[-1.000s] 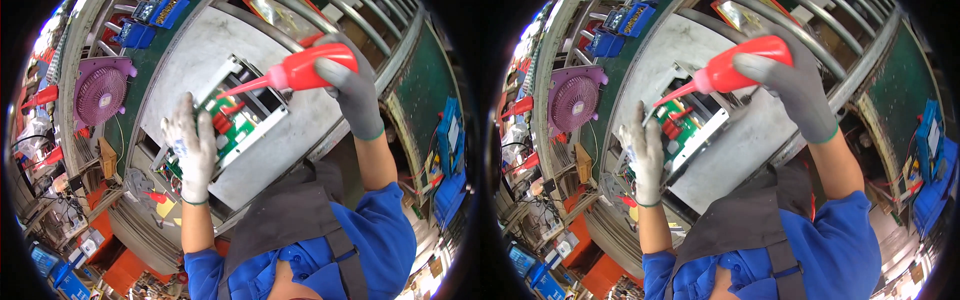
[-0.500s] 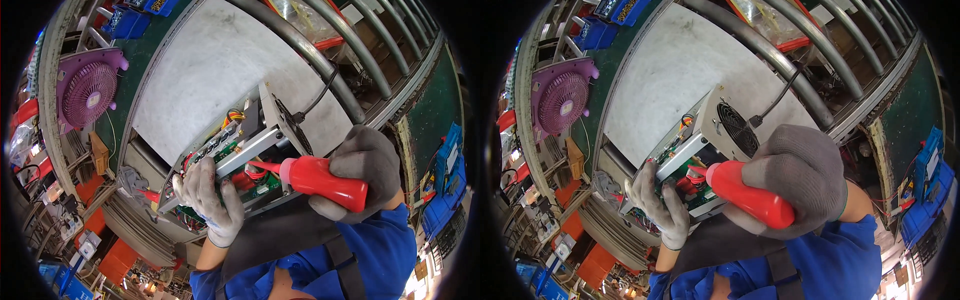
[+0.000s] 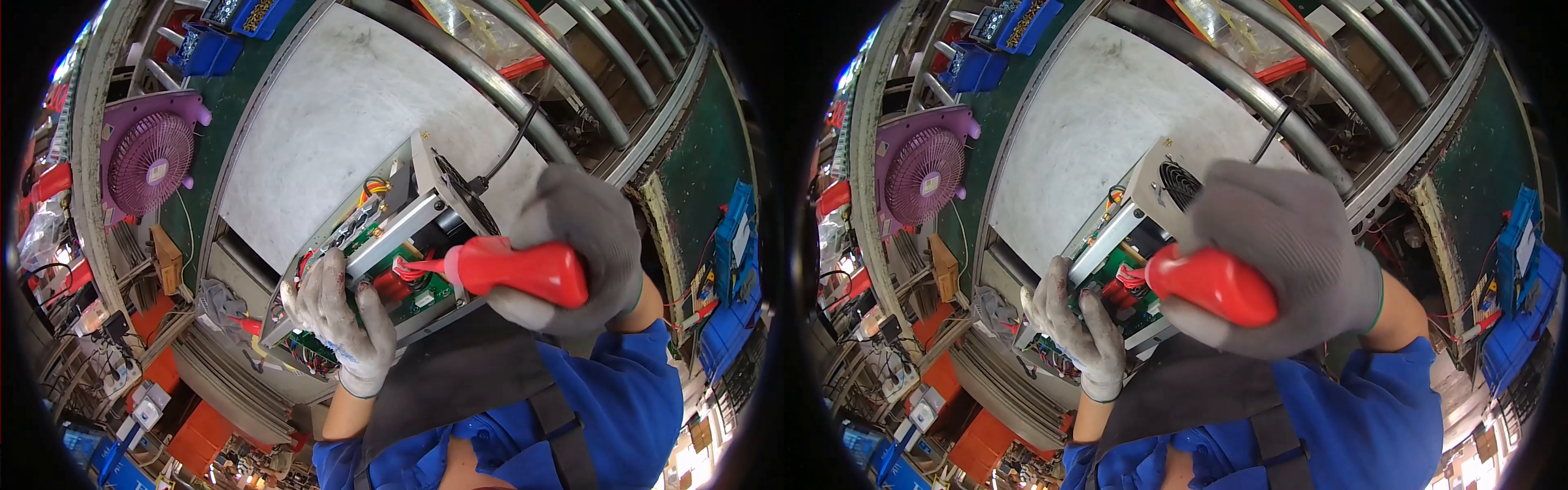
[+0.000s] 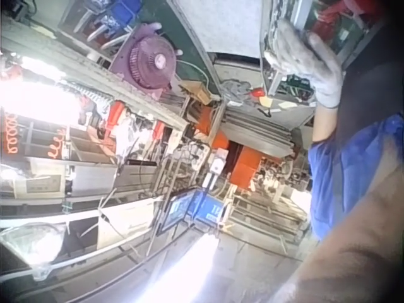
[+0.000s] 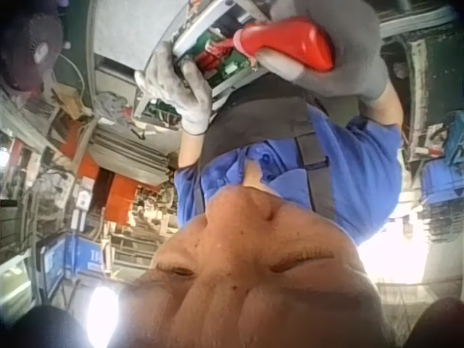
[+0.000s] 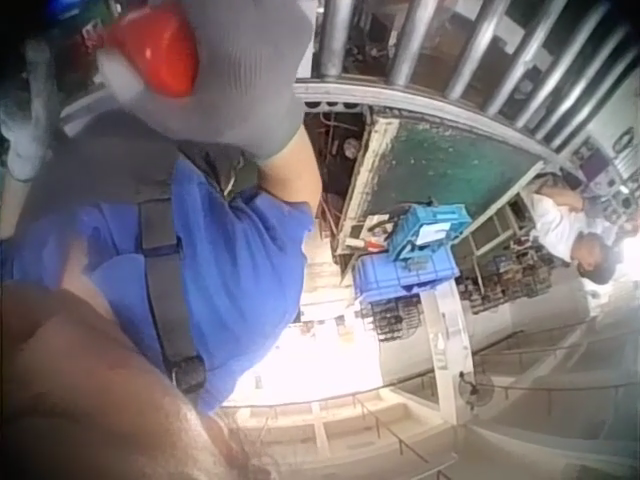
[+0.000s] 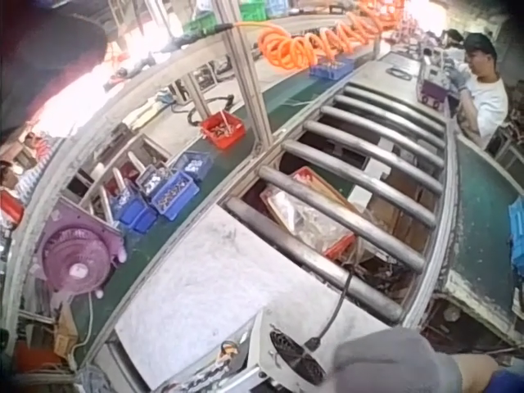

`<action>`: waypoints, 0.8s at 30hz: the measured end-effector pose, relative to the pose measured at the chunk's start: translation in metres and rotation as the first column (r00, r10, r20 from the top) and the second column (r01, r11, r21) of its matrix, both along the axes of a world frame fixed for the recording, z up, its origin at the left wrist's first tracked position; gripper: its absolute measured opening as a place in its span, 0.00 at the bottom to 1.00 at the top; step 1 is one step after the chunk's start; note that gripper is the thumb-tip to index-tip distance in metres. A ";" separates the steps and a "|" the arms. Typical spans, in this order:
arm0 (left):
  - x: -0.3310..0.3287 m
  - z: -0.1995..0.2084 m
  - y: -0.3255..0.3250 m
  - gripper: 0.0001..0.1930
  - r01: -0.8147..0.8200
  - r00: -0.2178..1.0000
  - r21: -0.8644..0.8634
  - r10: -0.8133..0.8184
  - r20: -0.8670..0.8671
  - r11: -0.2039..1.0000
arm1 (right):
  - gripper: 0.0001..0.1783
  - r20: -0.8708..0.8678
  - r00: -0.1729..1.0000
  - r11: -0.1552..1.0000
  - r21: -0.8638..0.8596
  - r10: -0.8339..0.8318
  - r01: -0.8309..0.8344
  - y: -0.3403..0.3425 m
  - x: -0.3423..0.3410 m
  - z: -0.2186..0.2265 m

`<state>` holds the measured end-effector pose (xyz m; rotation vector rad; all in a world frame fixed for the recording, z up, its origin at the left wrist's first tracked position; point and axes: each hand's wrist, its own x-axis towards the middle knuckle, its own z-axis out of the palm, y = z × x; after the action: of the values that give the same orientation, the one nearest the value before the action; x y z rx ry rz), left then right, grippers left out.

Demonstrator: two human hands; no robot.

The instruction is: The recorder is assembling an electronic inverter on a conveyor belt, applying thermal paste or sealant to components using a red dispenser and inspecting internal wiring.

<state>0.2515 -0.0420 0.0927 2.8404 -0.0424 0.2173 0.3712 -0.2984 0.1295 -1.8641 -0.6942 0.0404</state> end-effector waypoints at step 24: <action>-0.075 0.012 0.121 0.19 0.013 0.995 -0.040 -0.009 0.103 0.999 | 0.23 -0.187 0.972 0.948 0.256 -0.144 0.190 0.087 -0.083 -0.027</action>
<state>0.1763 0.0791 0.1050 2.7856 -0.0739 0.3572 0.2884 -0.2118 0.1026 -1.6262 -0.4014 -0.0094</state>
